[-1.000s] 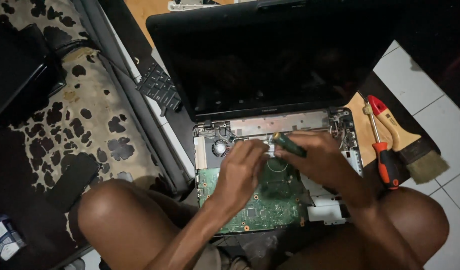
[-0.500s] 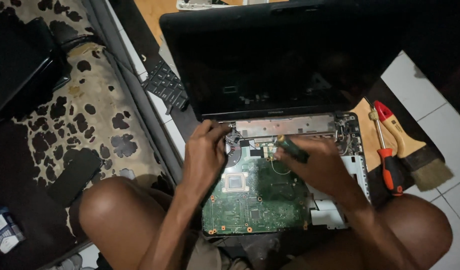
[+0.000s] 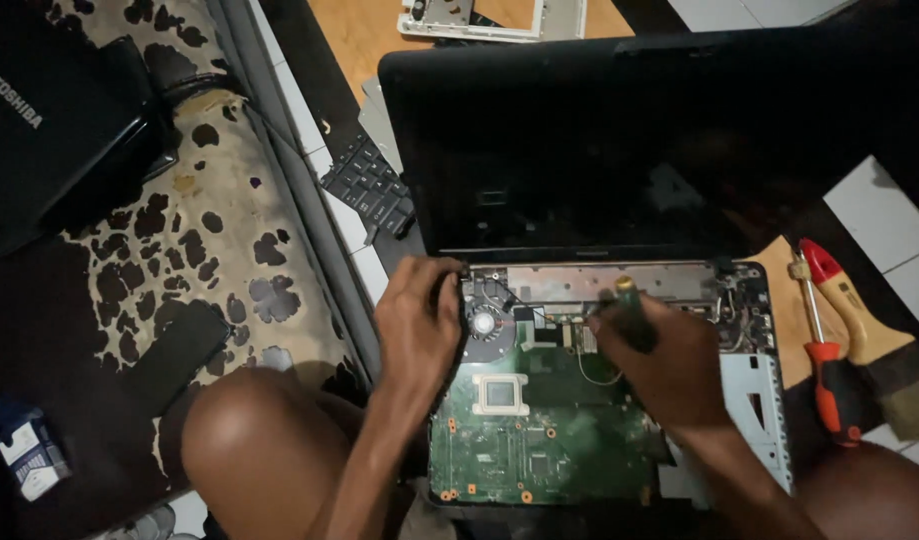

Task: Securing a motherboard into a laptop chassis using a screwdriver and screws.

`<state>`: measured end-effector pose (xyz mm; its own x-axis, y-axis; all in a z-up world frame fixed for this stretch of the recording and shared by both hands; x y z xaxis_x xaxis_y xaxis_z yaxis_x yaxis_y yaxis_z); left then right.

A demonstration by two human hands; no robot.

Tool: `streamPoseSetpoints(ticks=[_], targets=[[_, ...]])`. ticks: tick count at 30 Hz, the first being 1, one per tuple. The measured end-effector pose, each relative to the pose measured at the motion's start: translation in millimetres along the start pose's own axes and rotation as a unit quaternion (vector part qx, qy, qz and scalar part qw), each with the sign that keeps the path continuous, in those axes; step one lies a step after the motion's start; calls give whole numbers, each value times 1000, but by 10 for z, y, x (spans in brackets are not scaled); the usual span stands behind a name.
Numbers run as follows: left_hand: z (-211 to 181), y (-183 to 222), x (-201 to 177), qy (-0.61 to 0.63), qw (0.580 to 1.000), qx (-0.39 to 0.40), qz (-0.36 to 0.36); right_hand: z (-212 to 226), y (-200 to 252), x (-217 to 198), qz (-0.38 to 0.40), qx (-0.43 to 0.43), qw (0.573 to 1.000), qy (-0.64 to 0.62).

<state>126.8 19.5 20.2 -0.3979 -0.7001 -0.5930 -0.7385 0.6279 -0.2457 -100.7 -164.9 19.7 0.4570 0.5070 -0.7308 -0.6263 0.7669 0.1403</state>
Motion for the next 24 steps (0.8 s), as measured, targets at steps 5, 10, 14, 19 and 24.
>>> streamPoseSetpoints(ticks=[5, 10, 14, 19, 24], targets=[[-233, -76, -65, -3, 1000, 3, 26, -49, -35, -67, 17, 6, 999, -48], [-125, -143, 79, -31, 994, 39, 101, -204, -49, -23, 73, 65, 987, -125], [-151, -174, 111, -58, 992, 58, 94, -66, -12, -7, 149, 160, 966, -136], [-134, -205, 195, -117, 988, 91, 36, -94, 60, 146, 145, -92, 952, -255], [-126, -180, 127, -151, 982, 93, 66, -581, 22, 347, 266, -31, 936, -227]])
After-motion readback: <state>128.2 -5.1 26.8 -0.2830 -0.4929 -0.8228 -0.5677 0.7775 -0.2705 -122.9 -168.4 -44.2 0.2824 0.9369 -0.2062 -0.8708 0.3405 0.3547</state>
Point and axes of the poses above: each hand's wrist, its own y-axis away from the middle knuckle, its own x-axis out of the palm, z = x × y, the point moved 1 cm from there along -y, towards the middle knuckle
